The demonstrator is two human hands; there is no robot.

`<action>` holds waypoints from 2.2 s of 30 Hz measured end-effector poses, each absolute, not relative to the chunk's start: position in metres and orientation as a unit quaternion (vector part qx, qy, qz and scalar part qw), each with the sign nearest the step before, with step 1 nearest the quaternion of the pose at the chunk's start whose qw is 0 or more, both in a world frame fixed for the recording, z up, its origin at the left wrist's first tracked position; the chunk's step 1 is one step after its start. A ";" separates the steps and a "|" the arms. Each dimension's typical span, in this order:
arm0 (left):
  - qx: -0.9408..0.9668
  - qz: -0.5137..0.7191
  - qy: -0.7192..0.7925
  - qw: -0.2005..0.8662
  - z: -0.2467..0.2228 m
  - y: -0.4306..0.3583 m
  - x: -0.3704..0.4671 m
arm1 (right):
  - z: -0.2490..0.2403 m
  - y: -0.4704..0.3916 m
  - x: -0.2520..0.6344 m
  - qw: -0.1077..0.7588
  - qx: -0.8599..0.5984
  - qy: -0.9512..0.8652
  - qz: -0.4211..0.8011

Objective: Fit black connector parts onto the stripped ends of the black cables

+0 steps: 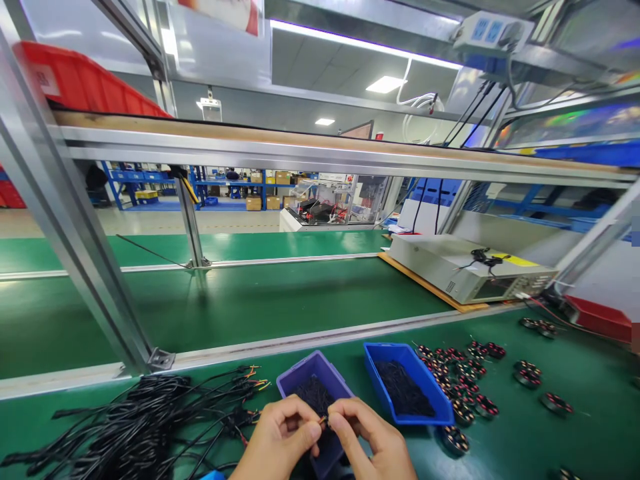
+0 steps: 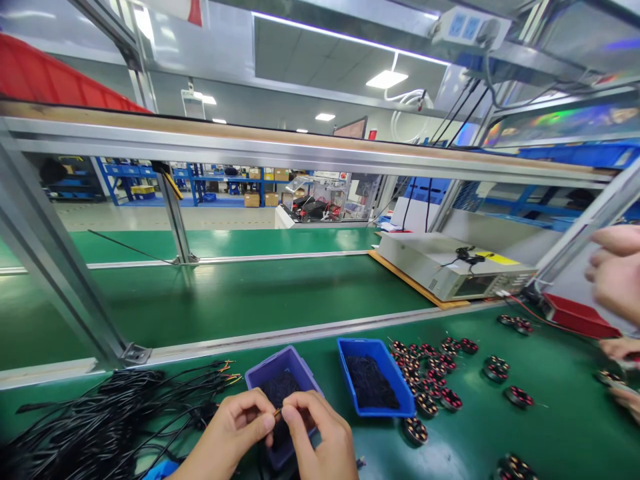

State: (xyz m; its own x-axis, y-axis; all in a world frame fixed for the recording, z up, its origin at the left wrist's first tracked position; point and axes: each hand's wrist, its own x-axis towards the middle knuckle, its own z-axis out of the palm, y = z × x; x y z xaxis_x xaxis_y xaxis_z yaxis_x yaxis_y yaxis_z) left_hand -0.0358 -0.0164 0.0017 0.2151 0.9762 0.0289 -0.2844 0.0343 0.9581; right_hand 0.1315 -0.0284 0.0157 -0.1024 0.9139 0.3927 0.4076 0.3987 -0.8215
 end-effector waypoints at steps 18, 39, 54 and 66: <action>0.473 0.509 0.356 0.625 0.000 -0.015 -0.038 | 0.013 -0.033 0.119 0.540 -0.507 -0.602 0.299; 0.441 0.504 0.351 0.655 0.002 -0.014 -0.041 | 0.021 -0.026 0.130 0.467 -0.399 -0.779 0.125; 0.470 0.469 0.338 0.667 0.006 -0.017 -0.043 | 0.018 -0.030 0.128 0.517 -0.472 -0.659 0.275; 0.476 0.475 0.335 0.661 0.003 -0.017 -0.043 | 0.016 -0.032 0.128 0.507 -0.471 -0.658 0.297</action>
